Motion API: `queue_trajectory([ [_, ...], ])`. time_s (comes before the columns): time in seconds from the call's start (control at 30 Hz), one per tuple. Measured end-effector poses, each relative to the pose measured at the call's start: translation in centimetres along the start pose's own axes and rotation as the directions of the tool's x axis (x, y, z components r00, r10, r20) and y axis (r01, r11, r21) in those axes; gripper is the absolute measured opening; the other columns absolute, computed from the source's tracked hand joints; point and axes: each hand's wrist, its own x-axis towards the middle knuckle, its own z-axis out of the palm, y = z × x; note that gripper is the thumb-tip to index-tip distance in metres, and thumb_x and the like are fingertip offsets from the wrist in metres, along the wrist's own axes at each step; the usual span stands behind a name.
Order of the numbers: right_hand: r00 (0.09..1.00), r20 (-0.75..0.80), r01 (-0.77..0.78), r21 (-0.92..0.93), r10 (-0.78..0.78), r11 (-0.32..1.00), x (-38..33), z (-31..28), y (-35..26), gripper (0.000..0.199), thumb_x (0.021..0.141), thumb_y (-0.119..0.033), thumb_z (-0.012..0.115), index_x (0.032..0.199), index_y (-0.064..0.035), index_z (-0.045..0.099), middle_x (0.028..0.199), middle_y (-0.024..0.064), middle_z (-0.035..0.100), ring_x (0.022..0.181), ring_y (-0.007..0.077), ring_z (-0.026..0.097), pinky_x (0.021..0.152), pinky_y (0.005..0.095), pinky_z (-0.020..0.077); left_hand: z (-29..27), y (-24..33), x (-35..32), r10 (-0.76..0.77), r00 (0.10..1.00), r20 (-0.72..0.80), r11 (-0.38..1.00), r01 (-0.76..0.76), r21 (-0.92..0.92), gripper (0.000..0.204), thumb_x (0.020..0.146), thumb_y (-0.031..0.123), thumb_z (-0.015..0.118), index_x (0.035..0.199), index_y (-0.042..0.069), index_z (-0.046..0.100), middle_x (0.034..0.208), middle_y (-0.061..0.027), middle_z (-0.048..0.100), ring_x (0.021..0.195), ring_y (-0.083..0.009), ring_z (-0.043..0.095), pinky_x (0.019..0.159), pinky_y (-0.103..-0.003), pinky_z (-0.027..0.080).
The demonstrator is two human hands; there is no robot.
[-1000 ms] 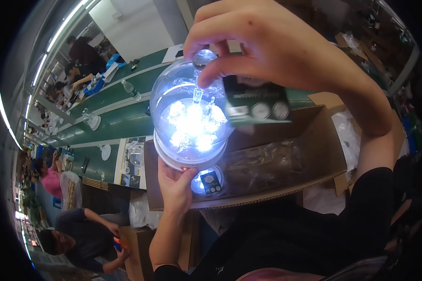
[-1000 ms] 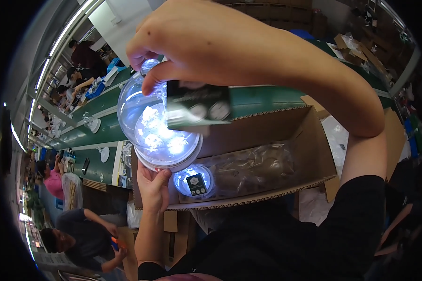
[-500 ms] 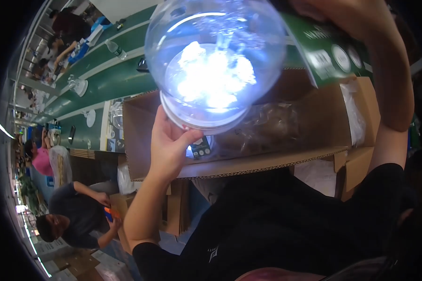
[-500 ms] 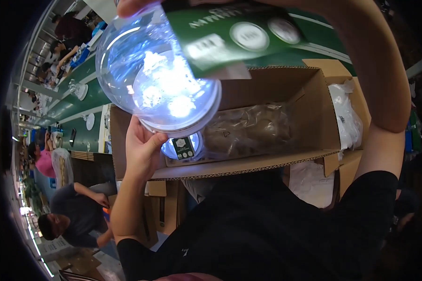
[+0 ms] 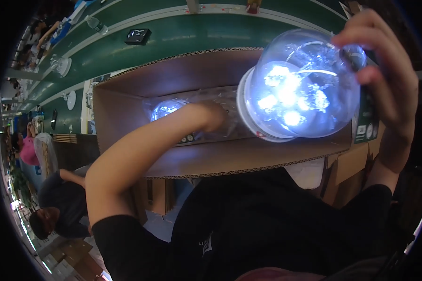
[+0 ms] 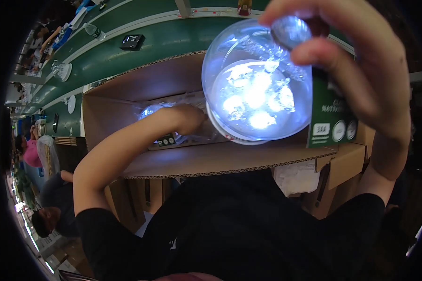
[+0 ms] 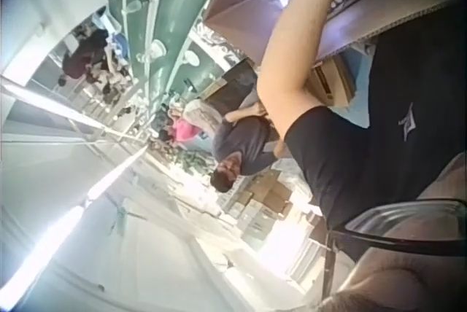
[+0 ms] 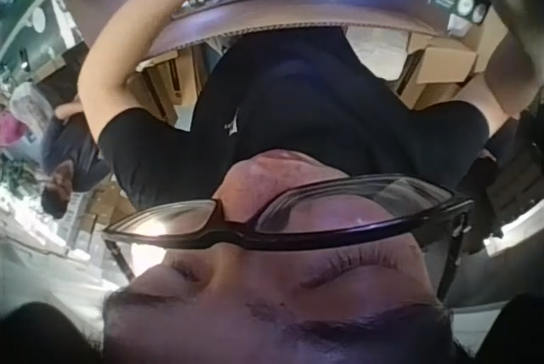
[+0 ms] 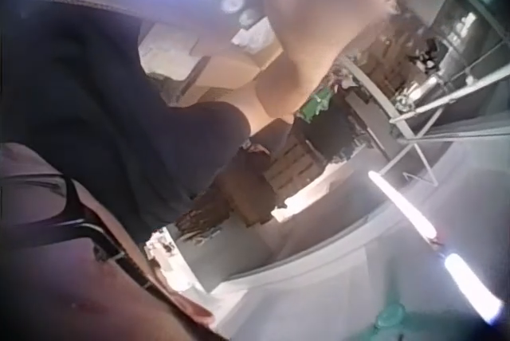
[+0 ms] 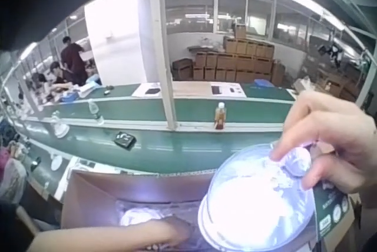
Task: Packaging glowing dome-shaped lamps into cardboard boxes.
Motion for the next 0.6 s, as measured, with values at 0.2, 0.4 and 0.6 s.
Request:
queue_trajectory([
  [0.2,0.994,0.093,0.054,-0.021,-0.052,0.998,0.4,4.9,0.2,0.029,0.08,-0.008,0.07,0.107,-0.0017,0.065,0.1,0.0106,0.056,0.089,0.02,0.059,0.068,0.0285,0.0495,7.3,0.0,6.3,0.125,0.97,0.209,0.963,-0.068,-0.26,0.045,0.098,0.029,0.044,0.131,0.001,0.057,0.132,-0.0222,0.059,0.119,-0.0367,0.059,0.099,-0.046,0.046],
  [0.4,0.973,0.165,0.171,-0.059,-0.16,0.983,-1.3,9.1,3.5,0.028,0.075,0.005,0.068,0.102,-0.0004,0.062,0.095,0.0086,0.054,0.089,0.0248,0.058,0.074,0.0353,0.0511,5.9,1.8,6.2,0.272,0.923,0.271,0.842,-0.092,-0.532,0.068,0.103,0.056,0.021,0.152,0.01,0.031,0.155,-0.0196,0.033,0.144,-0.0341,0.03,0.118,-0.044,0.025],
  [0.6,0.933,0.302,0.203,0.009,-0.197,0.979,-0.3,13.1,5.2,0.021,0.076,0.002,0.064,0.097,0.0021,0.06,0.1,0.0109,0.055,0.099,0.0271,0.058,0.083,0.0362,0.0517,5.2,4.1,3.6,0.333,0.914,0.23,0.765,-0.12,-0.632,0.088,0.096,0.072,0.014,0.156,0.007,0.02,0.161,-0.0181,0.023,0.148,-0.0332,0.021,0.121,-0.045,0.017],
])
